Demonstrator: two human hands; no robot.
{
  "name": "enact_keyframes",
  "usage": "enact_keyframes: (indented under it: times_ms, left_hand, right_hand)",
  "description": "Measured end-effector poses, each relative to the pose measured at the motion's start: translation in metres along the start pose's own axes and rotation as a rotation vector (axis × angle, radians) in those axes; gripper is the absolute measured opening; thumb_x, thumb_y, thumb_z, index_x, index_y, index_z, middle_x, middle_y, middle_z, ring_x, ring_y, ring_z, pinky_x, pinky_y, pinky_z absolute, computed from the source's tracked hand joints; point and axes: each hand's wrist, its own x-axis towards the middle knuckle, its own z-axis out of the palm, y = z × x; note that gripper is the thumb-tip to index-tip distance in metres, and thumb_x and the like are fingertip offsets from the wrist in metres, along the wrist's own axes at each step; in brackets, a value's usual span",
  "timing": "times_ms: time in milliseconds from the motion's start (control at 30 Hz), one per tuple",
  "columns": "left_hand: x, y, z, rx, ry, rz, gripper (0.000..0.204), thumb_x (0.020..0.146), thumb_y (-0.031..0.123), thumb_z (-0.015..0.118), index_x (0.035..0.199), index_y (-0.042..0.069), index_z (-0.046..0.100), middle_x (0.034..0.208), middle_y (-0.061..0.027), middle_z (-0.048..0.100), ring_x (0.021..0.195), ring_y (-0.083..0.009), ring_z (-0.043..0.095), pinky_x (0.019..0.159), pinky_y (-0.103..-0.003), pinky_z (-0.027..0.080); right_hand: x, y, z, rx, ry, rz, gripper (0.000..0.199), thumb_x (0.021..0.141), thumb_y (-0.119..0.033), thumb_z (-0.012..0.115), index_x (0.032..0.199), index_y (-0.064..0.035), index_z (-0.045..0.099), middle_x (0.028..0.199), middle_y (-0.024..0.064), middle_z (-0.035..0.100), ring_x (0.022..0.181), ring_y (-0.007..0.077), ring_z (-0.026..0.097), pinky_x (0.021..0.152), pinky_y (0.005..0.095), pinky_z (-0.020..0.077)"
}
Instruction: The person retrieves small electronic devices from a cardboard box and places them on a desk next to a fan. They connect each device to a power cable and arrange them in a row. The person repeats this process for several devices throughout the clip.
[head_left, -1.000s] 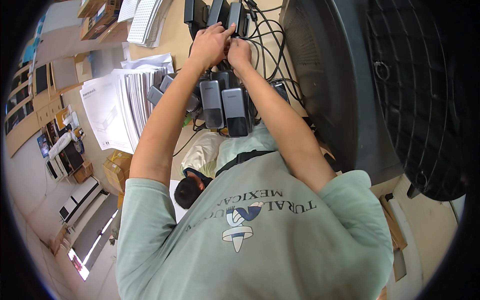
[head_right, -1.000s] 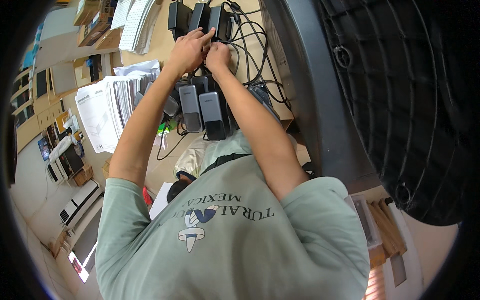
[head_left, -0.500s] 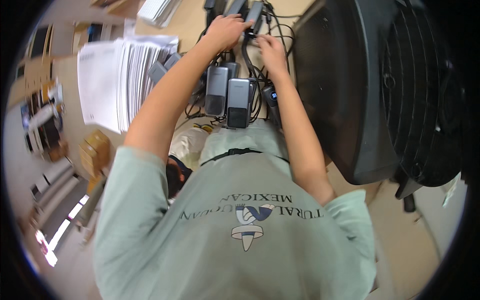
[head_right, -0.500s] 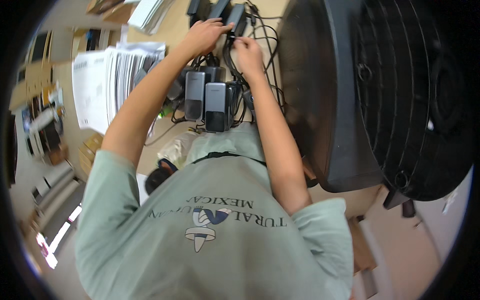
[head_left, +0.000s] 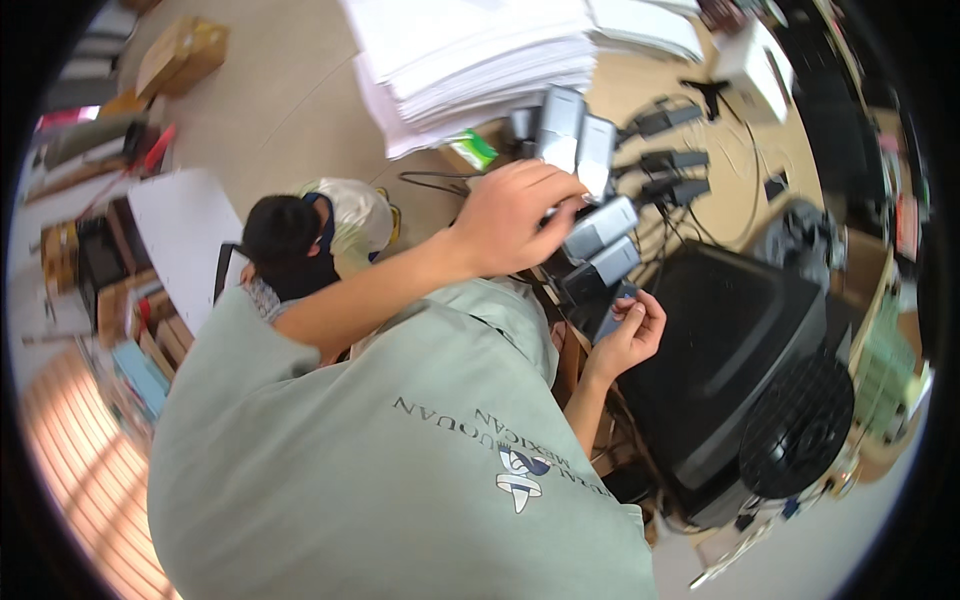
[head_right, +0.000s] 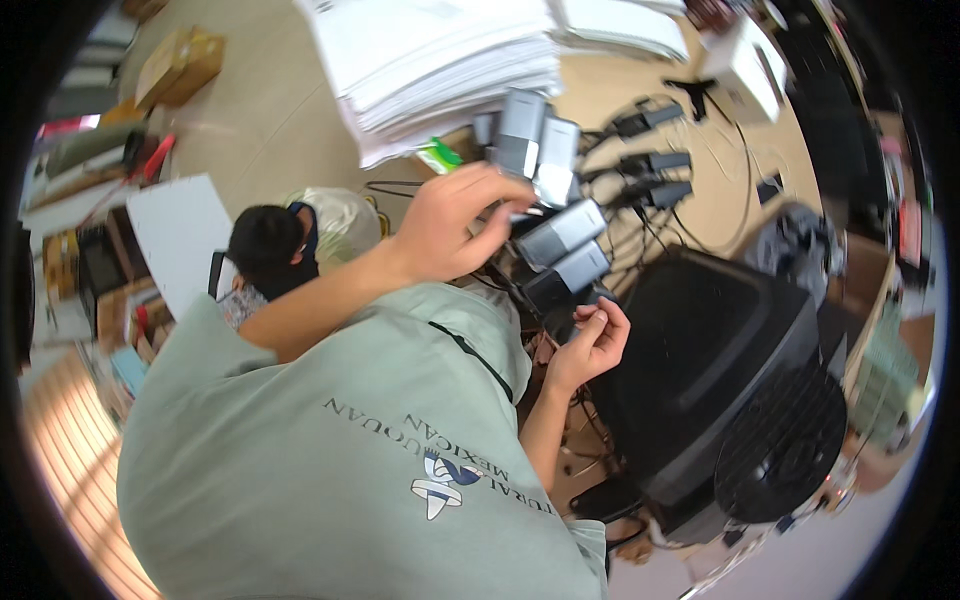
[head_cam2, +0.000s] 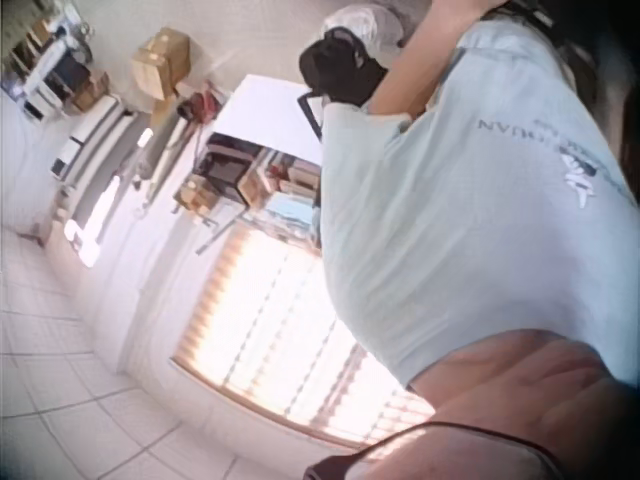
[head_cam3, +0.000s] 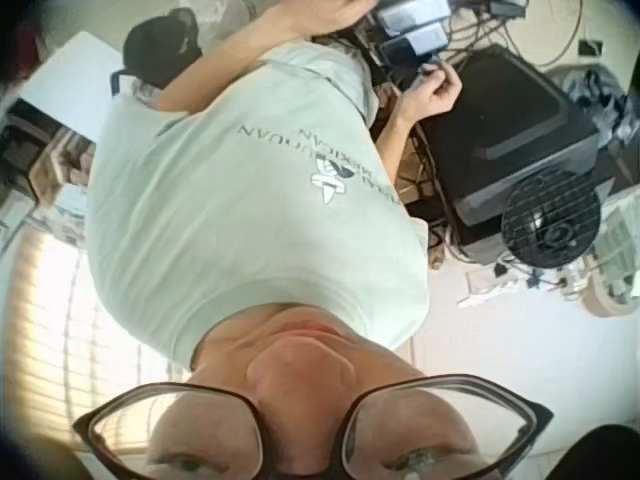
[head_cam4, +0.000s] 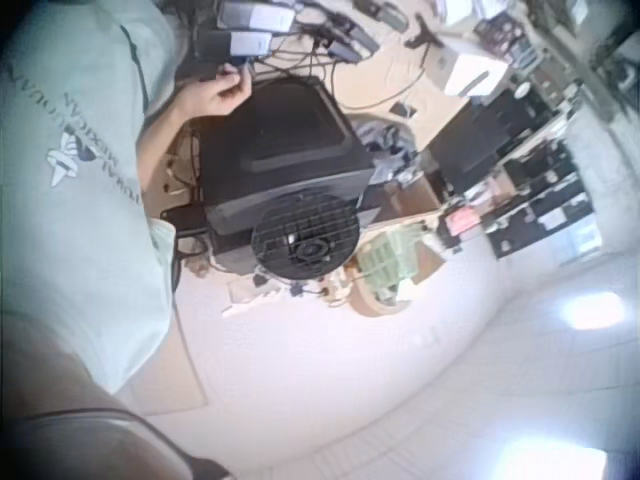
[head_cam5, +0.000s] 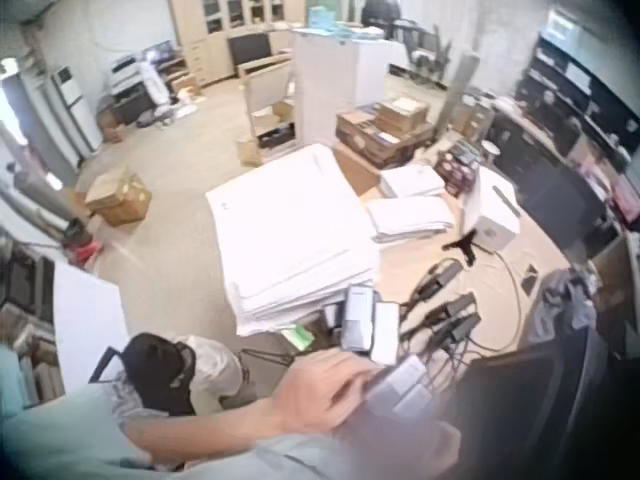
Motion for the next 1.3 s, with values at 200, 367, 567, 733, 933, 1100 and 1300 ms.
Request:
enact_keyframes:
  times_ms: [200,367,567,733,933,1100,1300]
  left_hand:
    - [-0.202,-0.037,-0.063,0.178,-0.104,-0.673,0.020,0.088,0.012,0.061,0.106,0.007,0.068,0.093,-0.0131,0.070,0.084,-0.0319,0.069,0.075,-0.041,0.054]
    - [-0.352,-0.092,-0.033,0.060,0.084,-1.209,0.033,0.087,0.019,0.063,0.115,0.003,0.067,0.107,-0.0170,0.074,0.096,-0.0310,0.072,0.086,-0.040,0.055]
    - [-0.493,-0.081,0.026,-0.022,0.551,-1.460,0.036,0.087,0.025,0.067,0.113,0.000,0.070,0.107,-0.0153,0.074,0.099,-0.0257,0.070,0.091,-0.036,0.053]
    - [-0.522,-0.071,0.029,-0.062,0.739,-1.674,0.037,0.088,0.023,0.060,0.115,-0.001,0.070,0.103,-0.0159,0.076,0.098,-0.0261,0.073,0.088,-0.037,0.055]
    - [-0.552,-0.129,0.036,-0.116,0.883,-1.538,0.037,0.089,0.027,0.065,0.118,0.004,0.071,0.107,-0.0170,0.075,0.100,-0.0284,0.072,0.090,-0.038,0.054]
    - [-0.481,-0.131,-0.056,0.177,1.204,-1.493,0.044,0.092,0.022,0.066,0.131,0.003,0.059,0.117,-0.0185,0.066,0.106,-0.0311,0.066,0.094,-0.040,0.051]
    - [-0.351,-0.091,-0.184,0.776,1.034,-1.098,0.065,0.088,0.021,0.073,0.145,0.004,0.047,0.140,-0.0208,0.048,0.127,-0.0412,0.046,0.109,-0.049,0.037]
  right_hand:
    - [0.042,-0.060,0.096,0.033,-0.293,-0.255,0.018,0.101,-0.002,0.050,0.110,0.0026,0.064,0.074,0.0044,0.061,0.063,0.0091,0.054,0.061,0.0224,0.0439]
    - [0.009,-0.072,0.166,0.253,-0.634,-0.228,0.019,0.099,0.001,0.052,0.114,0.0022,0.063,0.087,0.0069,0.064,0.074,0.0108,0.057,0.069,0.0238,0.0481]
    - [-0.063,-0.020,0.231,0.101,-1.407,0.055,0.017,0.101,-0.008,0.058,0.114,0.0001,0.064,0.096,0.0031,0.066,0.083,0.0092,0.060,0.077,0.0242,0.0499]
    - [-0.110,0.062,0.276,-0.404,-1.833,-0.293,0.030,0.097,-0.023,0.062,0.118,-0.0013,0.063,0.098,0.0155,0.072,0.091,0.0254,0.070,0.083,0.0370,0.0540]
    - [-0.128,0.090,0.321,-0.801,-2.053,-0.263,0.041,0.094,-0.030,0.064,0.127,-0.0037,0.063,0.109,0.0179,0.073,0.103,0.0299,0.070,0.091,0.0394,0.0537]
    - [-0.135,0.119,0.383,-0.469,-1.786,0.273,0.031,0.098,-0.021,0.058,0.121,-0.0005,0.061,0.092,0.0107,0.072,0.077,0.0172,0.068,0.067,0.0318,0.0533]
    - [-0.130,0.171,0.473,-0.681,-1.602,0.421,0.027,0.100,-0.015,0.052,0.119,0.0007,0.060,0.088,0.0135,0.070,0.065,0.0175,0.066,0.052,0.0274,0.0496]
